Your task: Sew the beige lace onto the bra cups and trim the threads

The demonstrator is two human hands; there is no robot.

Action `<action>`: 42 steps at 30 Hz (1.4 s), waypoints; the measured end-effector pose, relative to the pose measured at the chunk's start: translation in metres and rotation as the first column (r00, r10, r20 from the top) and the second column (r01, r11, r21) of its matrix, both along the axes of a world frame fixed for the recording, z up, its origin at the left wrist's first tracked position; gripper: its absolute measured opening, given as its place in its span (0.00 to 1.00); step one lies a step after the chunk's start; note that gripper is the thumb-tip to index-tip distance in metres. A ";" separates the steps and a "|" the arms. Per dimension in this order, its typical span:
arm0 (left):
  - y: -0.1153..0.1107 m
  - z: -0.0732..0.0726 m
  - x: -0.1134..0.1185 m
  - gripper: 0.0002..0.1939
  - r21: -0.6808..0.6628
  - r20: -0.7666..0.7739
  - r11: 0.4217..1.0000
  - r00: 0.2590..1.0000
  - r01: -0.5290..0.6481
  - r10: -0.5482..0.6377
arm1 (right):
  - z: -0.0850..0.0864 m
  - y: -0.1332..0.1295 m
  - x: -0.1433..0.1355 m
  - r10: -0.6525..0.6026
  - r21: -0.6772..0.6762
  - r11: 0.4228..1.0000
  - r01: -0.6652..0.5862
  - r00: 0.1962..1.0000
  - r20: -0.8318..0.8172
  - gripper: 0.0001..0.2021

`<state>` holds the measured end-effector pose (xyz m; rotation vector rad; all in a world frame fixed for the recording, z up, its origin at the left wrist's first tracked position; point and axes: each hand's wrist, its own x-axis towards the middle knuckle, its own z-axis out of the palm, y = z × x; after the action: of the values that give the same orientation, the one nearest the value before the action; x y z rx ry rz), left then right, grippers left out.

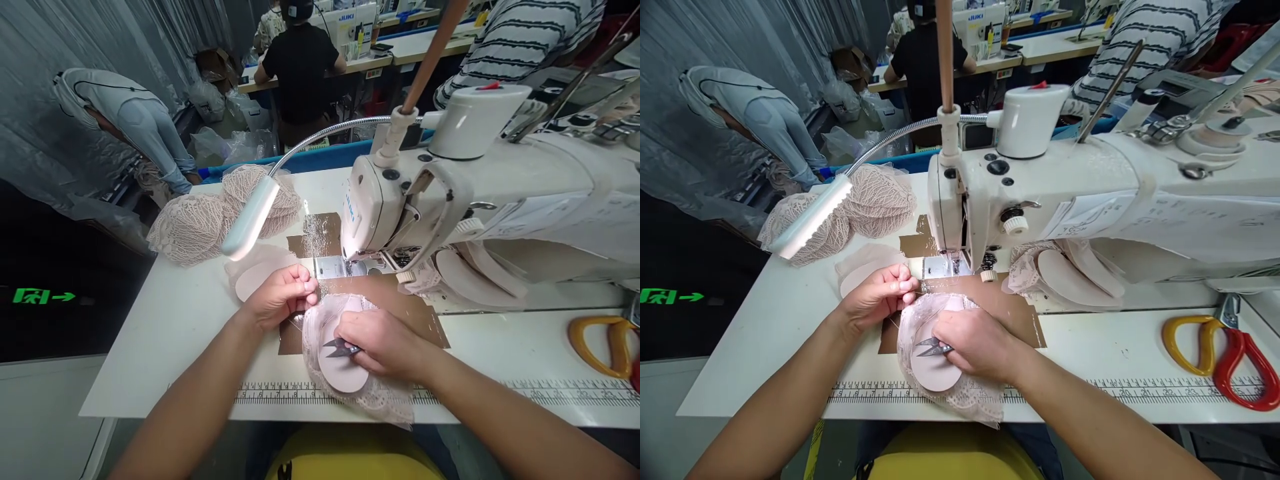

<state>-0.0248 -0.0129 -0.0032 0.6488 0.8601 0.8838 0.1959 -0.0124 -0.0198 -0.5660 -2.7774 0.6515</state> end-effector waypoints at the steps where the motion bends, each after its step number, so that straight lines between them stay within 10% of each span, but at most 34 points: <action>1: 0.001 0.000 0.000 0.16 0.015 0.009 1.000 1.000 -0.011 0.011 | 0.000 0.000 0.000 -0.002 -0.002 1.000 0.002 1.000 0.005 0.08; 8: -0.002 0.004 -0.003 0.11 0.241 -0.269 0.970 0.959 -0.026 0.092 | 0.011 0.002 0.001 -0.043 -0.152 0.987 0.045 0.999 0.014 0.10; 13: -0.006 0.005 -0.010 0.11 0.343 -0.669 0.900 0.743 0.270 0.032 | 0.014 0.002 0.004 -0.080 -0.237 0.968 0.079 0.997 0.003 0.17; 21: -0.003 0.004 -0.012 0.16 0.275 -0.386 0.953 0.922 0.130 -0.014 | 0.023 -0.004 0.002 -0.159 -0.251 0.954 0.164 0.986 0.043 0.16; 30: -0.005 0.004 -0.011 0.17 0.338 -0.364 0.934 0.931 0.116 0.016 | 0.049 -0.004 0.005 -0.458 -0.315 0.842 0.438 0.889 0.012 0.14; 42: -0.009 0.004 -0.006 0.16 0.316 -0.248 0.949 0.963 -0.023 0.106 | 0.044 0.000 -0.020 -0.581 -0.297 0.780 0.550 0.814 -0.019 0.13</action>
<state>-0.0312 -0.0218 0.0011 1.0353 0.9927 1.0184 0.1758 -0.0126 0.0237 -1.3154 -2.2284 0.8881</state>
